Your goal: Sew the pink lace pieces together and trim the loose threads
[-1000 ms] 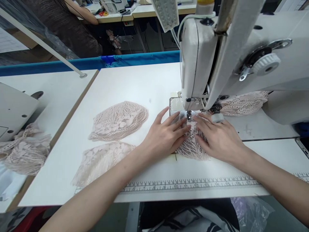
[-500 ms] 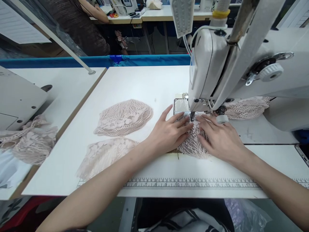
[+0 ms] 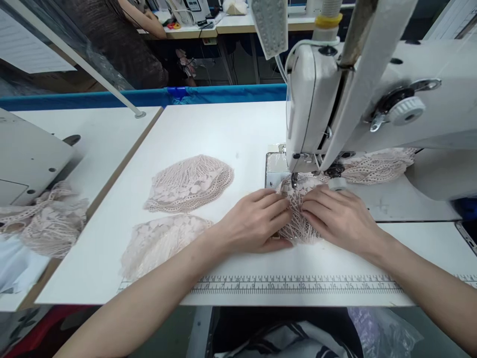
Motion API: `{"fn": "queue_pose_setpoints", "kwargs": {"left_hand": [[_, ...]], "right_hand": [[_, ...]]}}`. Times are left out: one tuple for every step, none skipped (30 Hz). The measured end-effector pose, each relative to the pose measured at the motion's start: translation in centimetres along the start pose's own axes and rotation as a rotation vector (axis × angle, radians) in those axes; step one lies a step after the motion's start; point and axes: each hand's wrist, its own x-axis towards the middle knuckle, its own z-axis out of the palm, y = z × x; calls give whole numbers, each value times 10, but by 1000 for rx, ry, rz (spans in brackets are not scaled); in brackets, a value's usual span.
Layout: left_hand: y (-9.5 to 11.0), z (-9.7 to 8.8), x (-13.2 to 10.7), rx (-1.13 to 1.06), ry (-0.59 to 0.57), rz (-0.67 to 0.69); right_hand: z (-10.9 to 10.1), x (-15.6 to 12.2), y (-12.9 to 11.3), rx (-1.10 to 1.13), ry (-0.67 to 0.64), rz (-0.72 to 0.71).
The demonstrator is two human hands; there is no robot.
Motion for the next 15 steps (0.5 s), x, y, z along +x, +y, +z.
{"fn": "queue_pose_setpoints", "kwargs": {"left_hand": [[1, 0, 0, 25, -8, 14], [2, 1, -1, 51, -13, 11], [2, 3, -1, 67, -8, -11], [2, 4, -1, 67, 2, -54], [2, 6, 0, 50, 15, -108], [3, 8, 0, 21, 30, -165], [3, 9, 1, -10, 45, -213], [4, 10, 1, -32, 57, -240], [5, 10, 2, -39, 60, -242], [6, 10, 3, -34, 50, -227], [8, 10, 3, -20, 35, -206], [9, 9, 3, 2, 20, -192], [10, 9, 4, 31, 10, -183], [11, 8, 4, 66, 1, -174], [12, 7, 3, 101, -4, -164]], "right_hand": [[-1, 0, 0, 24, 4, -13], [-3, -1, 1, 50, -2, -19], [-4, -1, 1, 76, -18, -20], [-5, -1, 1, 96, -43, -16], [-6, -1, 0, 104, -65, -9], [-6, -1, 0, 94, -84, -2], [-5, -1, -1, 67, -95, 5], [-4, 0, -2, 30, -89, 10], [-3, 0, -3, -6, -66, 8], [-1, -1, -3, -32, -33, -1], [1, -1, -3, -47, 6, -16], [2, -1, -3, -49, 41, -35], [3, -1, -3, -41, 68, -56], [3, -2, -3, -28, 80, -74], [3, -2, -3, -14, 82, -89]]}}
